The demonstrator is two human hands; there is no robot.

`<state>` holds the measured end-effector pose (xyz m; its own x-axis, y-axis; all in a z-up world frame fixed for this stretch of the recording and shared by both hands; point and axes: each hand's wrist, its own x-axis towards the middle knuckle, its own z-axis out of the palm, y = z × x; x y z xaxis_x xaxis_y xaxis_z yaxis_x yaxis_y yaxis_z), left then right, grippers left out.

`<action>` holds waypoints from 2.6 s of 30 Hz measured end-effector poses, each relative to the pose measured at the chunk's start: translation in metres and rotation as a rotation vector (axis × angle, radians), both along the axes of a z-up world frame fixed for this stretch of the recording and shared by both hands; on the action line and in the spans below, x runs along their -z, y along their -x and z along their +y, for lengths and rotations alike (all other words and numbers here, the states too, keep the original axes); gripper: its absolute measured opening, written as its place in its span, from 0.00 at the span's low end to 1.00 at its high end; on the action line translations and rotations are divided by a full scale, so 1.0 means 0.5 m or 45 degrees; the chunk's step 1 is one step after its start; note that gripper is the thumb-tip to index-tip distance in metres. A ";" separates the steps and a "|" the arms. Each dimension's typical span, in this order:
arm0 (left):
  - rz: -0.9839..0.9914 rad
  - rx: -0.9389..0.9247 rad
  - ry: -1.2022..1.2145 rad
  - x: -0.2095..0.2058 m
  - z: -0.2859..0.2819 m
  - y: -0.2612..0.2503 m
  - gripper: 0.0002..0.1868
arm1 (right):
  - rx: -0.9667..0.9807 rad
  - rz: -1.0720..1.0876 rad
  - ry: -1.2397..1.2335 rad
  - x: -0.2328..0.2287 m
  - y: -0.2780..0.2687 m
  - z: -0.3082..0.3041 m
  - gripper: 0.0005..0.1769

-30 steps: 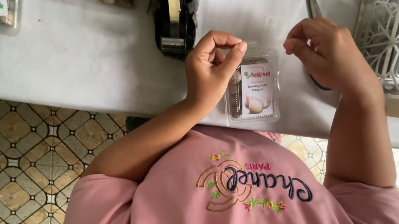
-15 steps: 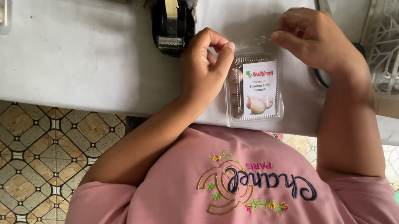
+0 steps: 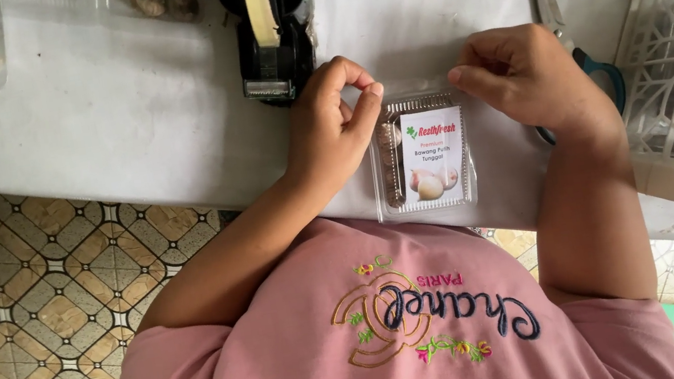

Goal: Sealing small plastic containers of garlic with tape and applying labels at a workstation.

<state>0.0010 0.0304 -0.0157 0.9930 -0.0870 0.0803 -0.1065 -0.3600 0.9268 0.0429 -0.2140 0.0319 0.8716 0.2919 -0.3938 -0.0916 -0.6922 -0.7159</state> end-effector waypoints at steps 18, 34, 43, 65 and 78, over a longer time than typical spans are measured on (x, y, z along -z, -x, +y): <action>0.077 -0.025 -0.057 -0.009 -0.004 -0.002 0.07 | -0.065 -0.031 0.007 0.017 -0.011 0.003 0.23; -0.050 -0.146 -0.069 0.065 -0.009 -0.008 0.04 | -0.213 -0.439 0.330 0.016 0.004 0.015 0.18; -0.024 -0.147 -0.070 0.077 -0.014 -0.006 0.05 | -0.085 -0.371 0.436 0.031 0.005 0.014 0.14; 0.180 0.018 -0.243 0.032 -0.008 -0.027 0.13 | 0.128 0.248 0.132 -0.054 0.021 0.019 0.12; -0.338 0.089 -0.253 0.004 -0.025 -0.061 0.15 | 0.015 -0.139 0.092 0.015 0.018 -0.016 0.12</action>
